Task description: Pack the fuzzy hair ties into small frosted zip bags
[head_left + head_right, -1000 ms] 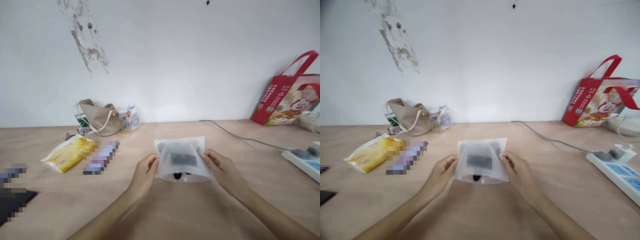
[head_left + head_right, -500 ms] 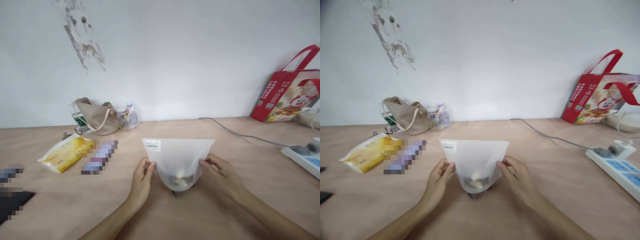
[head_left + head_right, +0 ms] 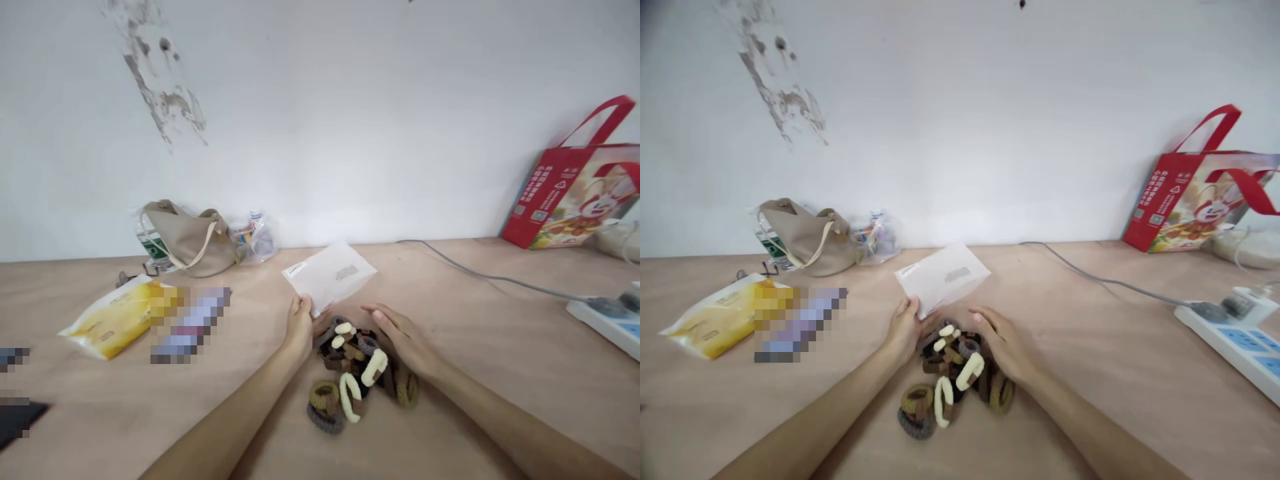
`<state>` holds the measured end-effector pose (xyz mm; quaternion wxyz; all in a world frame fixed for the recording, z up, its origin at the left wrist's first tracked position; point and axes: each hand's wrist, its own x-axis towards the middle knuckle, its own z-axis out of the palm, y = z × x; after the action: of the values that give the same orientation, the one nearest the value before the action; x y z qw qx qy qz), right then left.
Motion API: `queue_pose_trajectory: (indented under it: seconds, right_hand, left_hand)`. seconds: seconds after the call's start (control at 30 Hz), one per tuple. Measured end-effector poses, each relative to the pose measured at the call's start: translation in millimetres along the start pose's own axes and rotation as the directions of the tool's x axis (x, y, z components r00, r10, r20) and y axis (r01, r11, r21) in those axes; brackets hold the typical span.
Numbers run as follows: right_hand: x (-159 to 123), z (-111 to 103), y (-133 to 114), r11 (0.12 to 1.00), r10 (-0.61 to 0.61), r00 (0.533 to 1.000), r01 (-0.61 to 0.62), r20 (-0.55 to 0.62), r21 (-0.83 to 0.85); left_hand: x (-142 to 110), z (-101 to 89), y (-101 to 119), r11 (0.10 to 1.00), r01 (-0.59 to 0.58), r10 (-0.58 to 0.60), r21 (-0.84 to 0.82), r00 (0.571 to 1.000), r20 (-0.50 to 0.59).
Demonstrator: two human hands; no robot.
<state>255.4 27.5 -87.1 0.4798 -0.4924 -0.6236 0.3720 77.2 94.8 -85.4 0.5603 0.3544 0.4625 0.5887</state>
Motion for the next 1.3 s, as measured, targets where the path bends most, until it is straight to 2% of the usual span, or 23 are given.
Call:
queue_pose_trajectory:
  seconds: [0.1,0.2,0.37,0.5,0.6,0.67,0.77,0.83,0.9,0.97,1.03,1.1,1.17,1.2,1.3]
  right_hand:
    - [8,4,-5,0.997,-0.069,0.990,0.063,0.127,0.044]
    - [6,3,-8,0.993,-0.106,0.971,0.090,0.215,0.081]
    - [-17,1,-11,0.994,-0.085,0.965,0.064,0.249,0.094]
    - [-41,0,-15,0.997,-0.069,0.960,0.054,0.273,0.060]
    - [-53,-8,-13,0.967,-0.174,0.969,0.202,0.177,-0.154]
    - [-54,-16,-9,0.867,-0.293,0.952,0.301,0.083,-0.397]
    - [-47,-23,-1,0.700,-0.371,0.927,0.321,0.060,-0.638]
    - [-41,-24,4,0.670,-0.348,0.934,0.311,0.085,-0.674]
    - [-34,-22,7,0.698,-0.316,0.945,0.294,0.087,-0.653]
    - [-29,-19,7,0.741,-0.317,0.947,0.275,0.042,-0.612]
    - [-23,-17,4,0.766,-0.328,0.945,0.262,-0.007,-0.588]
    - [-18,-17,-1,0.773,-0.336,0.941,0.253,-0.037,-0.583]
    - [-13,-16,-6,0.777,-0.334,0.941,0.248,-0.046,-0.579]
    - [-11,-16,-8,0.779,-0.332,0.942,0.246,-0.047,-0.576]
    - [-7,-16,-12,0.778,-0.331,0.943,0.258,-0.026,-0.574]
  left_hand:
    - [1,9.4,-3,0.999,0.029,-0.027,-0.032,0.997,0.068]
    - [-6,9.2,-5,0.999,0.024,-0.018,-0.049,0.993,0.116]
    - [-35,-0.8,-3,0.996,0.068,-0.058,-0.058,0.984,0.166]
    - [-60,-9.3,6,0.980,0.171,-0.152,-0.101,0.973,0.175]
    - [-69,-14.9,18,0.967,0.235,-0.223,-0.103,0.968,0.112]
    - [-68,-17.7,25,0.965,0.244,-0.241,-0.099,0.970,0.042]
    - [-62,-21.1,29,0.967,0.243,-0.244,-0.070,0.970,-0.014]
    - [-57,-23.9,28,0.968,0.250,-0.250,-0.031,0.968,0.006]
    - [-54,-27.5,26,0.984,0.174,-0.173,0.032,0.985,-0.020]
    - [-52,-30.8,26,0.988,-0.051,0.064,0.149,0.994,-0.084]
    - [-53,-32.7,28,0.895,-0.316,0.349,0.315,0.935,-0.054]
    - [-55,-32.7,31,0.738,-0.491,0.515,0.462,0.853,0.084]
    - [-56,-31.6,34,0.555,-0.618,0.601,0.557,0.761,0.245]
    - [-55,-31.0,35,0.453,-0.678,0.640,0.579,0.700,0.318]
    - [-51,-31.1,35,0.158,-0.825,0.692,0.542,0.484,0.535]
